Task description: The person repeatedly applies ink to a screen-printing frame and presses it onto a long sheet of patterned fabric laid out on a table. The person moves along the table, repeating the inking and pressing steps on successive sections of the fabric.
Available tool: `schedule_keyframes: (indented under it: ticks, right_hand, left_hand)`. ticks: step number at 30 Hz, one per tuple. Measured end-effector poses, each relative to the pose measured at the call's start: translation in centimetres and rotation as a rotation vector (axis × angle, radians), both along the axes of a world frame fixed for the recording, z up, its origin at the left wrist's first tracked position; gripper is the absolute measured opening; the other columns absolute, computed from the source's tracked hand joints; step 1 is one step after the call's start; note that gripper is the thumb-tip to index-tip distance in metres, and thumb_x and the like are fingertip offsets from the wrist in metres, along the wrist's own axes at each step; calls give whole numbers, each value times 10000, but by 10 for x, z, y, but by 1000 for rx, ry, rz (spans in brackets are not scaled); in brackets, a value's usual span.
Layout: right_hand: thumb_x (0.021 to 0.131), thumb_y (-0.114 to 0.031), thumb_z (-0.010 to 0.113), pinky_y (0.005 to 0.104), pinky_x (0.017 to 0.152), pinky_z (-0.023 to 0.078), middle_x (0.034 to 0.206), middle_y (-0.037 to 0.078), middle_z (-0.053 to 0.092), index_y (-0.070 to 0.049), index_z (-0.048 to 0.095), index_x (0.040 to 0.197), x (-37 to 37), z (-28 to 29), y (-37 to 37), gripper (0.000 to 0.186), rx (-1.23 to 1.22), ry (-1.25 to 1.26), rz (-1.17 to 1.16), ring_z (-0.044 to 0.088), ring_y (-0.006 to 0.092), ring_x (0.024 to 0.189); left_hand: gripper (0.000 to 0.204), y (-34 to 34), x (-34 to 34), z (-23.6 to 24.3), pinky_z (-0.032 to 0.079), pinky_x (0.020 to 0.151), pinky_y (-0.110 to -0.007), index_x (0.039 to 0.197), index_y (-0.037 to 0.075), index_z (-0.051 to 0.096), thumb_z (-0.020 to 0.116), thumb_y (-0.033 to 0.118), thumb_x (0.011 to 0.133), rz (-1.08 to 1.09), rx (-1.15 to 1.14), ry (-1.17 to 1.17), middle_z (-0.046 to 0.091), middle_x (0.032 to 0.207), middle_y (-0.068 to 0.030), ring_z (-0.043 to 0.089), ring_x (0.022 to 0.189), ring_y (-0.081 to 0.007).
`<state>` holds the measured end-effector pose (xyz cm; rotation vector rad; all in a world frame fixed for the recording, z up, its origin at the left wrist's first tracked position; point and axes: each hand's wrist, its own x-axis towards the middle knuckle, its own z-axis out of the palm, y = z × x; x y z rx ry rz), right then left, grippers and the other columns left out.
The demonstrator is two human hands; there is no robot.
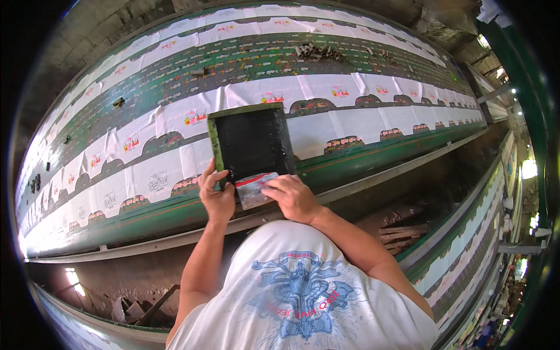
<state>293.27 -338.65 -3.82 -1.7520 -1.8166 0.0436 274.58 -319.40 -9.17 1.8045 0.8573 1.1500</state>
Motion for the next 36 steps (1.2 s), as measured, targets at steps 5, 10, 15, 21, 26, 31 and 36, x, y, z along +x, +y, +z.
schedule_keyframes:
  ticks: [5,10,15,21,26,31,36]
  right_hand:
    - [940,-34,714,510,1102,548,1307,104,756,-86,810,1262,85,-8,-57,340,51,-9,-72,701,343,1270]
    - [927,56,752,493,1065,586,1258,120,782,-37,801,1216,143,-3,-87,307,125,70,-38,734,357,1206]
    - [969,28,726,498,1040,582,1253,115,793,-35,788,1238,171,2,-87,283,160,139,-1,741,354,1172]
    - [943,10,722,491,1034,556,1237,112,782,-42,780,1273,185,10,-71,339,113,55,96,731,333,1181]
    - [943,-63,679,478,970,562,1097,99,753,-54,781,1186,189,17,-55,264,-31,-234,239,708,323,1083]
    - [920,-35,669,494,981,576,1082,139,759,-70,789,1141,215,31,-26,254,-268,0,311,710,368,1087]
    - [937,9,671,512,1012,577,1104,159,768,-60,806,1172,246,36,31,280,-298,55,213,703,404,1113]
  left_hand:
    - [393,-59,95,-22,457,1268,-484,1073,66,840,732,-147,760,-3,-64,-8,673,1587,-242,590,1502,-411]
    - [357,-95,149,-30,444,1278,-489,1045,81,835,750,-110,756,18,-164,23,687,1581,-232,610,1479,-398]
    - [319,-103,165,-35,318,1370,-501,1025,47,829,745,-86,748,32,-202,5,720,1560,-246,655,1455,-374]
    - [333,-102,164,-42,405,1294,-409,1054,3,814,730,-116,754,36,-293,-2,707,1589,-230,659,1458,-282]
    - [363,-100,162,-41,382,1339,-426,1084,38,839,756,-78,750,43,-284,28,703,1591,-223,648,1494,-322]
    - [443,-103,159,-31,439,1290,-439,1290,26,815,781,-5,849,37,-168,122,697,1590,-202,636,1476,-321]
    - [386,-98,153,-7,516,1171,-535,1328,40,802,771,23,944,11,208,458,728,1428,-215,658,1304,-450]
